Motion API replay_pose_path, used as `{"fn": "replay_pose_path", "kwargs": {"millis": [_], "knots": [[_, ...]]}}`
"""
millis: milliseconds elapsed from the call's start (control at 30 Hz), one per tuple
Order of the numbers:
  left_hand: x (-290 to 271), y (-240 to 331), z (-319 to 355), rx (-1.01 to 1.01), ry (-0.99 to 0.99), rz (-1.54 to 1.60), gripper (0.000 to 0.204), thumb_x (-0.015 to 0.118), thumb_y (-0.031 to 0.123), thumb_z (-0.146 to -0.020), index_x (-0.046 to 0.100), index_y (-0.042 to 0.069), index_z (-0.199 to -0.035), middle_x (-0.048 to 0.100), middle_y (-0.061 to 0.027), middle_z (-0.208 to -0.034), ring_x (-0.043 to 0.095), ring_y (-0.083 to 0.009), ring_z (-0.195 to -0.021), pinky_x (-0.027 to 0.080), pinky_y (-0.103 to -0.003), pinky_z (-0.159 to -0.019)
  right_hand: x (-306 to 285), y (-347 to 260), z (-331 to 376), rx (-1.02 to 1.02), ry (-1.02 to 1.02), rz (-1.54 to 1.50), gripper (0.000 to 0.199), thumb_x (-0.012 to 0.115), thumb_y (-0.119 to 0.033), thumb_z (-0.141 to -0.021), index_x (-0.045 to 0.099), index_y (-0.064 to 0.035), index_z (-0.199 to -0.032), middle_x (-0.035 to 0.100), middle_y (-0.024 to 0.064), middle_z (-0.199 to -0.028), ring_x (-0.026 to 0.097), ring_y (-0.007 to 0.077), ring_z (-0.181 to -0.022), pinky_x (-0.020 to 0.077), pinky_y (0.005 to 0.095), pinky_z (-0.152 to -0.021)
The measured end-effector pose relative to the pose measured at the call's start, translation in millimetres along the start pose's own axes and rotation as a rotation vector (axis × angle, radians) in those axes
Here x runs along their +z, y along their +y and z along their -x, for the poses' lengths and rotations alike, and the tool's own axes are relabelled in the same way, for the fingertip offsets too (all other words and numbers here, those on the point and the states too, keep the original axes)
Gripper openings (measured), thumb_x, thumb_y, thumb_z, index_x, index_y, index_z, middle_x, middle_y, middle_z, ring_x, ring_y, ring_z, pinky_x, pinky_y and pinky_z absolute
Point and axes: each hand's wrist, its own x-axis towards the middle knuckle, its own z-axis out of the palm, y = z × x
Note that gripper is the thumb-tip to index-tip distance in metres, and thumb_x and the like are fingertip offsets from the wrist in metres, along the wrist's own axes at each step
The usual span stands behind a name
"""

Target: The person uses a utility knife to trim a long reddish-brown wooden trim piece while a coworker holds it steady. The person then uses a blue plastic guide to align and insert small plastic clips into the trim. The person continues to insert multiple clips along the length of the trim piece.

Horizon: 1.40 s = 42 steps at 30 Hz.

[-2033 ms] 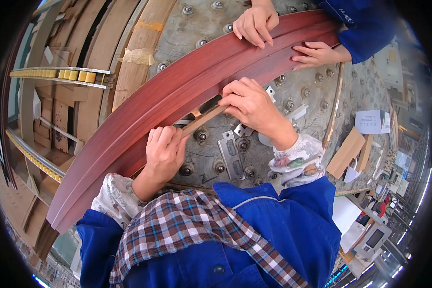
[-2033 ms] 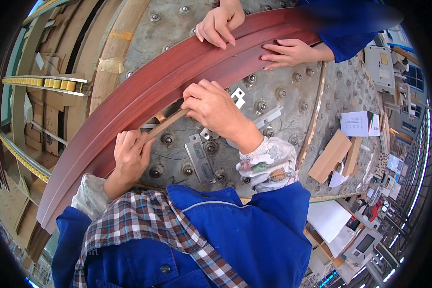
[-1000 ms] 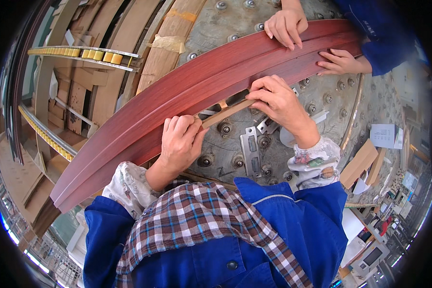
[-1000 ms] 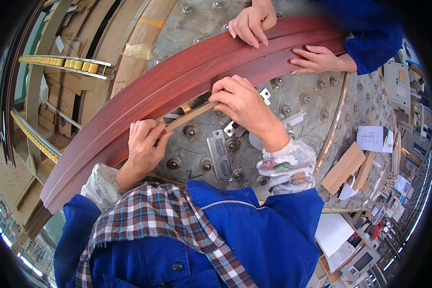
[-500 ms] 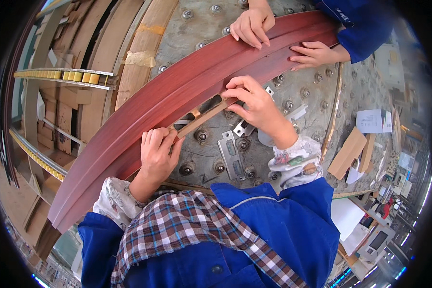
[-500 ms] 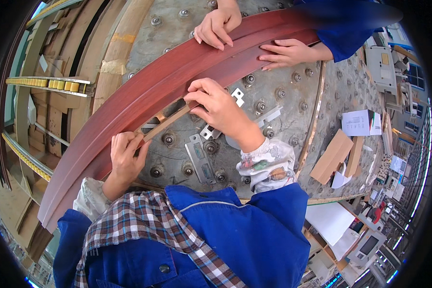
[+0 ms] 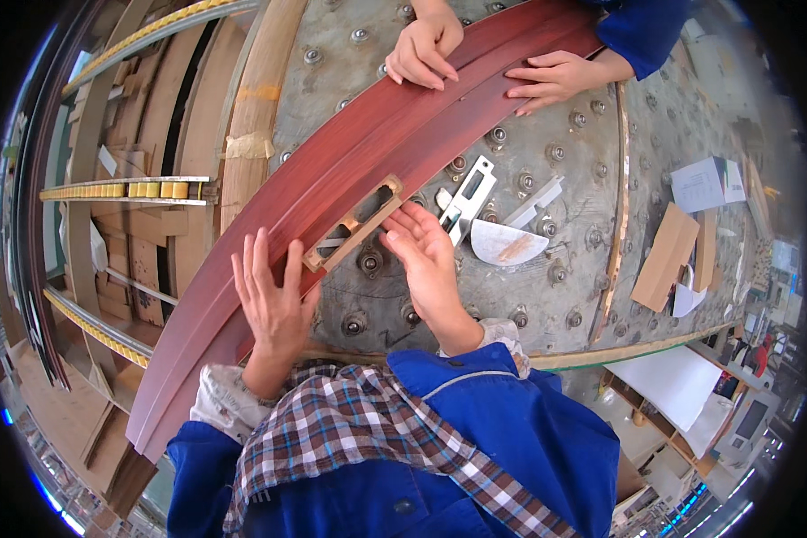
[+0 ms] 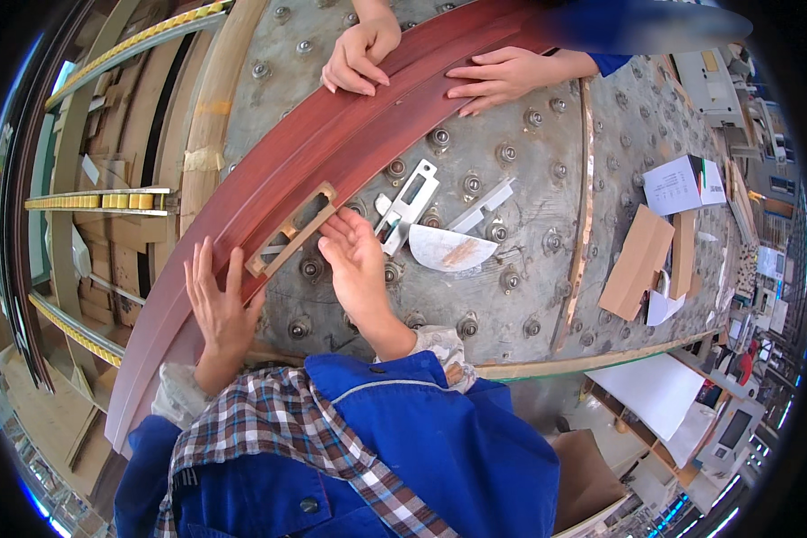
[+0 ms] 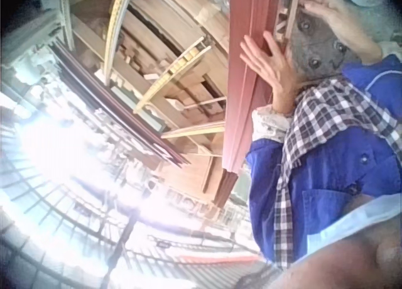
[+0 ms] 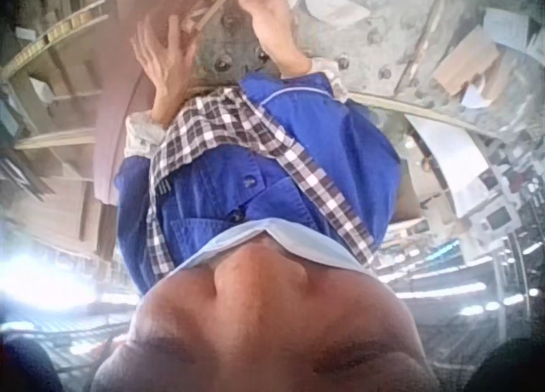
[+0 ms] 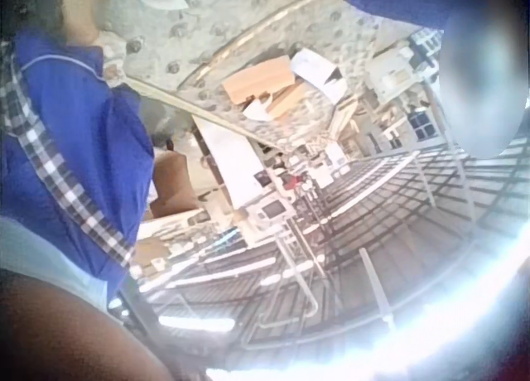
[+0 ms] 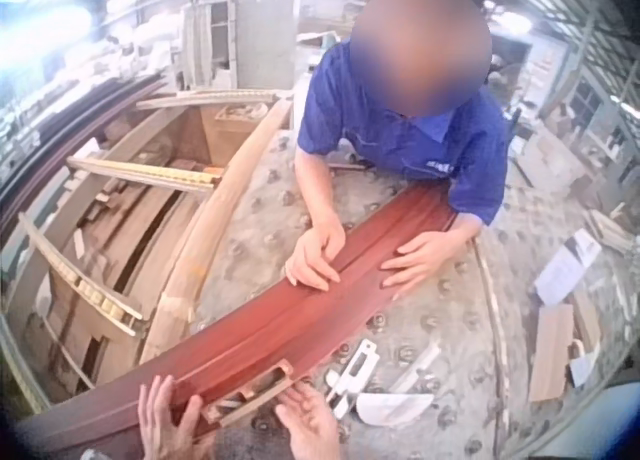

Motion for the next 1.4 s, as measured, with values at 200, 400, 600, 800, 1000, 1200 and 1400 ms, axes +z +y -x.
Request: {"fn": "replay_pose_path", "kwargs": {"millis": [200,400,600,800,1000,1200,1400], "knots": [[2.2,-3.0,7.1,0.023,-0.073,-0.063,0.081,0.073,0.008,-0.063,0.046,0.003,-0.14,0.03,-0.027,-0.152,0.032,-0.0472,-0.139,0.028,-0.061,-0.112,0.6,-9.4,0.0,0.066,-0.1,-0.181,0.057,0.047,0.008,-0.086,0.034,0.0097,-0.141,0.052,0.018,-0.137,0.053,0.0239,-0.125,0.044,0.0354,-0.104],[-0.6,-9.5,0.0,0.123,-0.112,-0.084,0.078,0.073,0.013,-0.062,0.05,0.002,-0.136,0.032,-0.032,-0.148,0.036,-0.0513,-0.133,0.033,-0.061,-0.108,3.2,-15.4,5.2,0.044,-0.085,-0.112,0.063,0.045,0.011,-0.083,0.031,0.0103,-0.144,0.053,0.0181,-0.136,0.055,0.0241,-0.123,0.0457,0.0351,-0.102],[-29.2,-15.6,-15.1,0.142,-0.24,-0.029,0.084,0.078,0.014,-0.053,0.056,0.01,-0.134,0.04,-0.0288,-0.146,0.046,-0.0448,-0.129,0.042,-0.05,-0.105,8.4,-25.2,14.9,0.0,-0.089,-0.069,0.063,0.045,0.013,-0.083,0.032,0.0099,-0.144,0.052,0.0187,-0.137,0.054,0.0254,-0.123,0.0464,0.0359,-0.101],[-60.4,-41.7,-48.4,0.12,-0.326,0.241,0.078,0.077,0.015,-0.055,0.06,0.012,-0.131,0.05,-0.0324,-0.135,0.054,-0.0446,-0.121,0.048,-0.044,-0.099,24.0,-24.6,13.5,-0.186,-0.199,-0.113,0.065,0.048,0.007,-0.089,0.024,0.0065,-0.149,0.048,0.0213,-0.141,0.053,0.0266,-0.126,0.0449,0.0377,-0.104],[-83.6,-55.2,-77.0,0.057,-0.441,0.417,0.073,0.076,0.015,-0.057,0.062,0.006,-0.128,0.055,-0.0331,-0.129,0.059,-0.042,-0.115,0.05,-0.04,-0.097,44.8,-30.3,8.8,-0.408,-0.236,0.152,0.069,0.04,0.011,-0.088,0.019,0.0015,-0.153,0.044,0.0237,-0.142,0.051,0.0294,-0.129,0.0412,0.0376,-0.106],[-90.1,-65.6,-89.8,0.02,-0.477,0.544,0.067,0.071,0.01,-0.059,0.062,-0.003,-0.125,0.06,-0.0304,-0.123,0.058,-0.0375,-0.119,0.048,-0.037,-0.099,54.7,-35.1,0.5,-0.54,-0.226,0.404,0.067,0.042,0.011,-0.086,0.029,0.0008,-0.15,0.047,0.0214,-0.139,0.057,0.0287,-0.122,0.0481,0.036,-0.1],[-92.5,-75.1,-98.9,-0.018,-0.515,0.639,0.063,0.068,0.006,-0.061,0.061,-0.007,-0.123,0.063,-0.0269,-0.121,0.059,-0.0335,-0.119,0.049,-0.035,-0.099,58.6,-44.1,-5.3,-0.558,-0.231,0.481,0.062,0.048,0.008,-0.085,0.038,0.0005,-0.146,0.05,0.0212,-0.137,0.058,0.0291,-0.119,0.0489,0.0368,-0.098]]}}
